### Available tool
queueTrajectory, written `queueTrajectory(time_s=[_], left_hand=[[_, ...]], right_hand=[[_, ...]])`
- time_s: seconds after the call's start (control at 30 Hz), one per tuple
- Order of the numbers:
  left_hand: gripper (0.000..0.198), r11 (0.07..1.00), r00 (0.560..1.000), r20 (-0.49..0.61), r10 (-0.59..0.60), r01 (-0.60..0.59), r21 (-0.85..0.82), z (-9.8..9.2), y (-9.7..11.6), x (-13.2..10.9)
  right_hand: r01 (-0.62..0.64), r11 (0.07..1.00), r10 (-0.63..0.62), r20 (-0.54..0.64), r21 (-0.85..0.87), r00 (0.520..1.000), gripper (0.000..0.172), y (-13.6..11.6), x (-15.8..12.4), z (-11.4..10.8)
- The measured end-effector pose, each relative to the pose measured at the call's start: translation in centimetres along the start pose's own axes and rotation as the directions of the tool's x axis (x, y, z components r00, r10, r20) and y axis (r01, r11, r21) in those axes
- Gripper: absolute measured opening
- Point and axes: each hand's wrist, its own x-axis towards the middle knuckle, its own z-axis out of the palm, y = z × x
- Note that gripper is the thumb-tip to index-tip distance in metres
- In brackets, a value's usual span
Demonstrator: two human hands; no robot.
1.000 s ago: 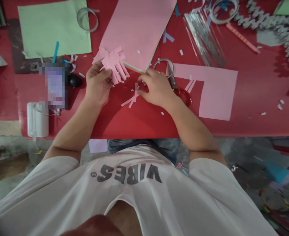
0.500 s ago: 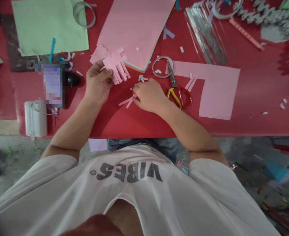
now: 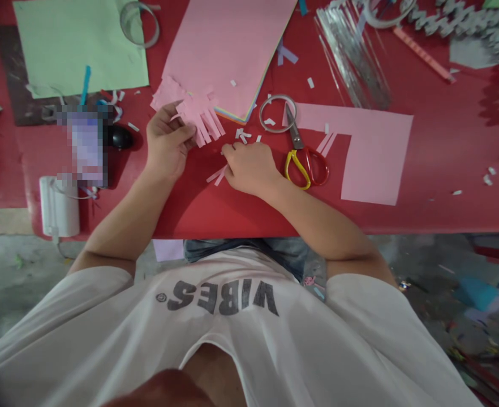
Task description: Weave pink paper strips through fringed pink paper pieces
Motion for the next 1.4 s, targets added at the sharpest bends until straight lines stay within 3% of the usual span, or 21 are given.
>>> queueTrajectory(time_s=[0.13, 0.23, 0.33, 0.43, 0.53, 0.7, 0.83, 1.0, 1.17, 1.4], left_hand=[[0.066, 0.998, 0.998, -0.042, 0.054, -0.054, -0.013, 0.5, 0.0, 0.1], [0.067, 0.997, 0.996, -0.047, 0.076, -0.076, -0.003, 0.8, 0.1, 0.3], [0.068, 0.997, 0.995, -0.055, 0.081, -0.081, -0.004, 1.0, 0.3, 0.3], [0.067, 0.998, 0.995, -0.077, 0.057, -0.058, -0.012, 1.1, 0.8, 0.2], [0.063, 1.000, 0.997, -0.067, 0.025, -0.024, 0.008, 1.0, 1.2, -0.1], [0.065, 0.997, 1.000, -0.027, 0.003, -0.001, 0.074, 0.8, 1.9, -0.4], [0.060, 0.994, 1.000, -0.024, -0.002, 0.005, 0.106, 0.8, 2.3, -0.6], [0.058, 1.000, 1.000, 0.016, 0.024, -0.024, 0.007, 0.8, 1.3, -0.6], [0.055, 0.990, 1.000, -0.013, 0.008, -0.010, -0.141, 1.6, 1.0, -0.9], [0.049, 0.970, 0.997, -0.030, -0.064, 0.055, -0.238, 3.0, 1.1, -1.8]], right_hand=[[0.007, 0.995, -0.001, -0.054, 0.102, 0.999, 0.025, -0.1, -0.3, 0.2], [0.046, 0.943, 0.006, -0.154, 0.329, 0.988, 0.021, 0.0, -0.5, 0.8], [0.084, 0.787, 0.069, -0.222, 0.612, 0.973, 0.015, 0.2, -0.4, 1.6], [0.093, 0.642, 0.118, -0.218, 0.761, 0.969, 0.009, 0.4, 0.0, 2.2], [0.094, 0.598, 0.123, -0.207, 0.796, 0.971, 0.007, 0.7, 0.3, 2.1], [0.085, 0.623, 0.065, -0.160, 0.778, 0.985, 0.007, 1.0, 0.3, 1.5], [0.131, 0.630, 0.035, -0.196, 0.766, 0.980, 0.006, 1.0, 0.3, 1.0], [0.199, 0.593, 0.058, -0.288, 0.780, 0.956, 0.004, 1.4, 0.2, 0.3], [0.290, 0.537, 0.147, -0.427, 0.792, 0.892, 0.011, 2.0, 0.4, 0.6], [0.253, 0.565, 0.207, -0.431, 0.785, 0.878, 0.014, 1.5, 0.5, 2.1]])
